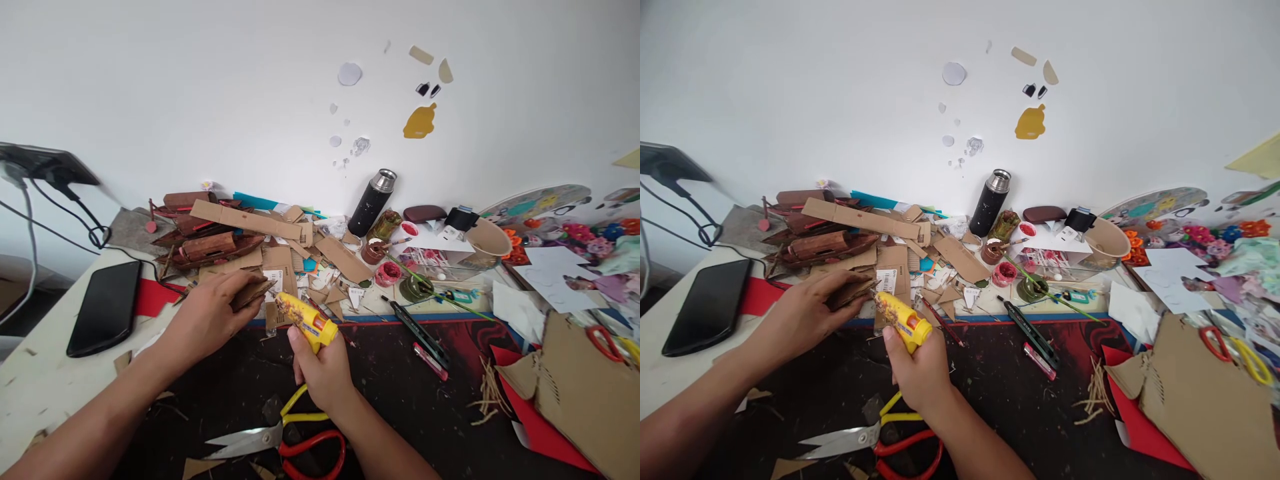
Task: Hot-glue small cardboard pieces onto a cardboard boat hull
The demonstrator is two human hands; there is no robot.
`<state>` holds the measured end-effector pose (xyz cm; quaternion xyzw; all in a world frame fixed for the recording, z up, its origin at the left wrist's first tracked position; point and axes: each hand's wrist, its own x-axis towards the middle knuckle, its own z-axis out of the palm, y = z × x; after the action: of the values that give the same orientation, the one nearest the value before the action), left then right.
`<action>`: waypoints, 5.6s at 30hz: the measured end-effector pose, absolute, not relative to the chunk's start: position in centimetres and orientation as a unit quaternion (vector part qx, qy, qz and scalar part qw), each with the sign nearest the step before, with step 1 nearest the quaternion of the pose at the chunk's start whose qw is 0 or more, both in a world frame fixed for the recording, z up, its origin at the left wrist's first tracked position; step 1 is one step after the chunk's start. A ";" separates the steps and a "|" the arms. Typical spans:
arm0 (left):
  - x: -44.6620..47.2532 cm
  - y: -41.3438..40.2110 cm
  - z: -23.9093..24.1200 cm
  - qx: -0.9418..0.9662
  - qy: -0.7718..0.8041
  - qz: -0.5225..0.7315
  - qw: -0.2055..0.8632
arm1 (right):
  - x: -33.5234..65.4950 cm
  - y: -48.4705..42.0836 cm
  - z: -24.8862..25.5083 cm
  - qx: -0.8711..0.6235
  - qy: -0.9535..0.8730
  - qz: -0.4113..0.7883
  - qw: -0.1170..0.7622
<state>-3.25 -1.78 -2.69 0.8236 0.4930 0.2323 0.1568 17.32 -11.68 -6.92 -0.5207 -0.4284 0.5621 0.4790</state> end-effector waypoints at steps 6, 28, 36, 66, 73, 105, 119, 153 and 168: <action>-3.3 -1.9 -2.5 0.824 0.489 0.239 0.157 | 17.4 -11.6 -6.9 -0.522 -0.437 0.551 0.483; -2.7 -3.0 -0.1 0.753 0.487 0.283 0.339 | 18.2 -9.9 -5.9 -0.514 -0.322 0.558 0.566; -4.5 -3.6 3.4 0.622 0.559 0.399 0.376 | 17.9 -10.8 -6.4 -0.546 -0.502 0.502 0.444; -3.8 -2.9 2.3 0.756 0.468 0.309 0.338 | 15.3 -11.7 -3.3 -0.360 -0.915 0.184 0.017; -4.0 -2.9 2.0 0.773 0.448 0.297 0.337 | 16.6 -11.4 -5.0 -0.433 -0.804 0.307 0.267; -2.2 -3.7 1.0 0.767 0.423 0.229 0.425 | 17.1 -8.3 -5.4 -0.429 -0.377 0.614 0.545; -2.0 -4.1 1.0 0.745 0.444 0.221 0.446 | 17.0 -8.6 -5.4 -0.432 -0.388 0.615 0.534; -2.2 -3.7 0.1 0.754 0.422 0.181 0.470 | 17.4 -8.8 -5.9 -0.434 -0.402 0.601 0.538; -3.0 -2.5 -0.2 0.744 0.462 0.238 0.420 | 17.4 -8.6 -6.1 -0.439 -0.389 0.600 0.545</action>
<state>-3.05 -2.48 -0.15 0.7444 0.4619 0.2377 0.4195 17.43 -8.61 -6.11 -0.4385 -0.3888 0.5997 0.5449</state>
